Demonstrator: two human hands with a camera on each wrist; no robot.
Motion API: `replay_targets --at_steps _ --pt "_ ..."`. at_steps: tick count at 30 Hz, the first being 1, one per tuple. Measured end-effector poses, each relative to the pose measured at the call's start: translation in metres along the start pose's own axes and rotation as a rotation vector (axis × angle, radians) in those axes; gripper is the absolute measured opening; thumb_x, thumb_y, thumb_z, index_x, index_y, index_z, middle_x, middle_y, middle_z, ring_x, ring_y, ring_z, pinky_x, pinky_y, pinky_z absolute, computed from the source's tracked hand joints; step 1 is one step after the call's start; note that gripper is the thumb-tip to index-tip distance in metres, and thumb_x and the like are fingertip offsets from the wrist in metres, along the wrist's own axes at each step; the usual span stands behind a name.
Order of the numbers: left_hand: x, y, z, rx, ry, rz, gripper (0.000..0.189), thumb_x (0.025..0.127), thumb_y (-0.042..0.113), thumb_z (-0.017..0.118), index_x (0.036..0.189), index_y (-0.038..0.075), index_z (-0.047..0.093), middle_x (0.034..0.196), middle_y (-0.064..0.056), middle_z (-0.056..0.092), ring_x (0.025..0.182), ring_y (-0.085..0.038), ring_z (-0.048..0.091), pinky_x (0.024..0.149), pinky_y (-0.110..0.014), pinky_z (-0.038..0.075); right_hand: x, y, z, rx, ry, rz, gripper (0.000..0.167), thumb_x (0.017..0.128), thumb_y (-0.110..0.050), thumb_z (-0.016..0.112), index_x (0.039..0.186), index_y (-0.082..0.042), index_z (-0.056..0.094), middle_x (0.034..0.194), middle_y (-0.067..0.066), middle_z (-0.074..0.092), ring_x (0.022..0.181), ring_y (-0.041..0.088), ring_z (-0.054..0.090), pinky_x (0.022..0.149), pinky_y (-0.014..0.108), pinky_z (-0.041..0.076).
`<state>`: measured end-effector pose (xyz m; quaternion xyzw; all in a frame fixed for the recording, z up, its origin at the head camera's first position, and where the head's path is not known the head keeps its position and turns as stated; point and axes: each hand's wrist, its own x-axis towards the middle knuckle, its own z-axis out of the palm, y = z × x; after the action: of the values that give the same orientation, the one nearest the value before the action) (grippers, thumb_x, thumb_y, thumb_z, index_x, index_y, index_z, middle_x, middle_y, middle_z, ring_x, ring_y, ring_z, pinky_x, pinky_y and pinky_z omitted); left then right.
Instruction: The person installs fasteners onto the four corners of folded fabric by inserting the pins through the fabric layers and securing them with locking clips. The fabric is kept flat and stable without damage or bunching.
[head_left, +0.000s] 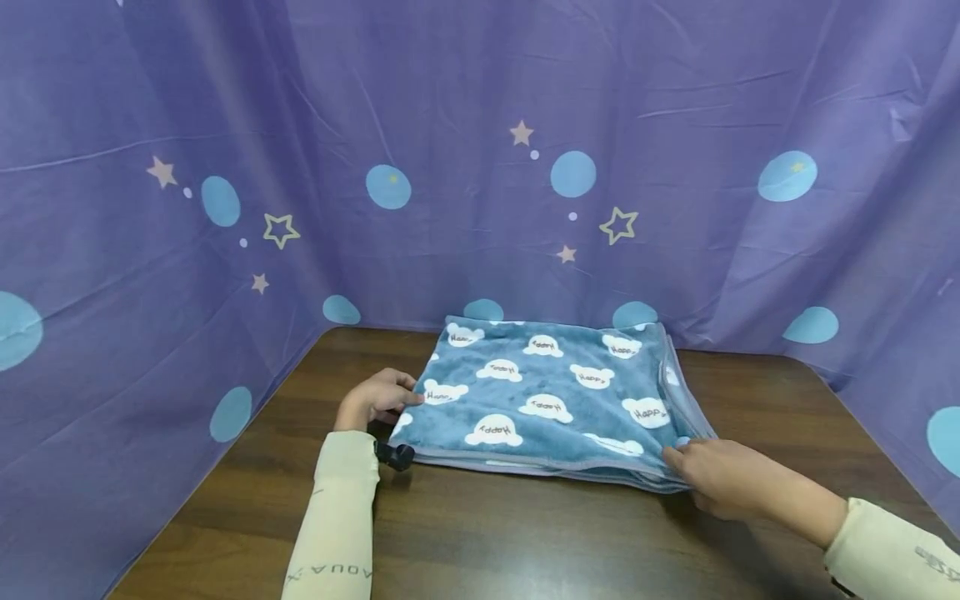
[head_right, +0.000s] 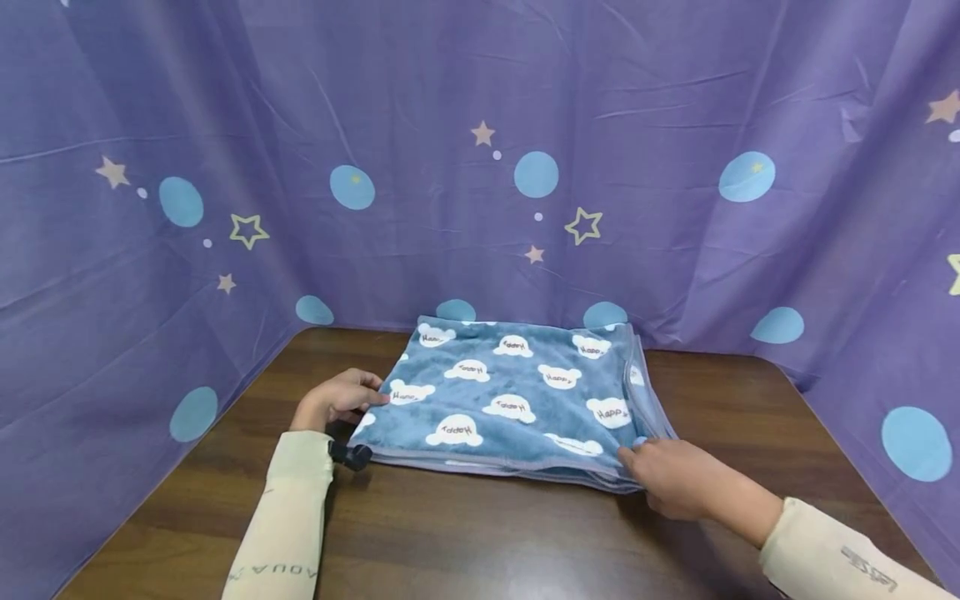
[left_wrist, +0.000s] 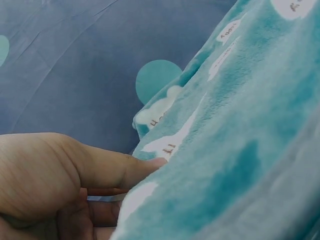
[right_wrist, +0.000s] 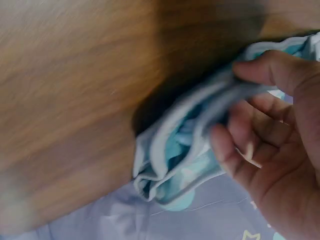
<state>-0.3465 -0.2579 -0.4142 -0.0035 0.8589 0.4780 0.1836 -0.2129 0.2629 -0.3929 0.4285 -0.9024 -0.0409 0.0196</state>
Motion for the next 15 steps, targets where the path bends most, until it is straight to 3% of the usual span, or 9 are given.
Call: replay_targets --at_steps 5,9,12,15 --pt "0.0 0.003 0.001 -0.001 -0.005 0.01 0.026 0.096 0.013 0.071 0.116 -0.001 0.062 0.107 -0.01 0.059 0.088 -0.023 0.058 0.08 -0.042 0.058 -0.005 0.007 -0.014 0.312 -0.058 0.136 0.03 0.096 -0.035 0.073 0.11 -0.016 0.055 0.064 -0.017 0.041 0.055 -0.002 0.037 0.052 0.023 0.037" --pt "0.0 0.002 0.0 -0.005 -0.012 0.002 0.037 0.093 0.013 0.075 0.124 -0.002 0.06 0.111 -0.012 0.059 0.092 -0.024 0.058 0.081 -0.044 0.058 -0.006 0.026 -0.022 0.351 0.007 0.204 0.041 0.103 -0.049 0.057 0.127 -0.016 0.063 0.068 -0.02 0.05 0.057 -0.005 0.045 0.054 0.024 0.041" --pt "-0.001 0.0 -0.001 0.013 -0.018 -0.002 0.047 0.091 0.014 0.077 0.13 -0.003 0.057 0.116 -0.013 0.058 0.097 -0.025 0.058 0.082 -0.045 0.059 -0.003 0.04 -0.018 0.285 0.106 0.279 0.028 0.103 -0.046 0.059 0.113 -0.022 0.069 0.073 -0.018 0.054 0.061 -0.003 0.047 0.053 0.026 0.041" --pt "-0.001 -0.001 -0.001 0.021 -0.013 -0.005 0.051 0.09 0.014 0.079 0.132 -0.003 0.056 0.116 -0.015 0.058 0.097 -0.027 0.058 0.083 -0.046 0.059 0.0 0.053 -0.006 0.315 0.197 0.346 0.016 0.099 -0.034 0.069 0.097 -0.019 0.064 0.072 -0.014 0.053 0.06 -0.001 0.045 0.051 0.025 0.038"
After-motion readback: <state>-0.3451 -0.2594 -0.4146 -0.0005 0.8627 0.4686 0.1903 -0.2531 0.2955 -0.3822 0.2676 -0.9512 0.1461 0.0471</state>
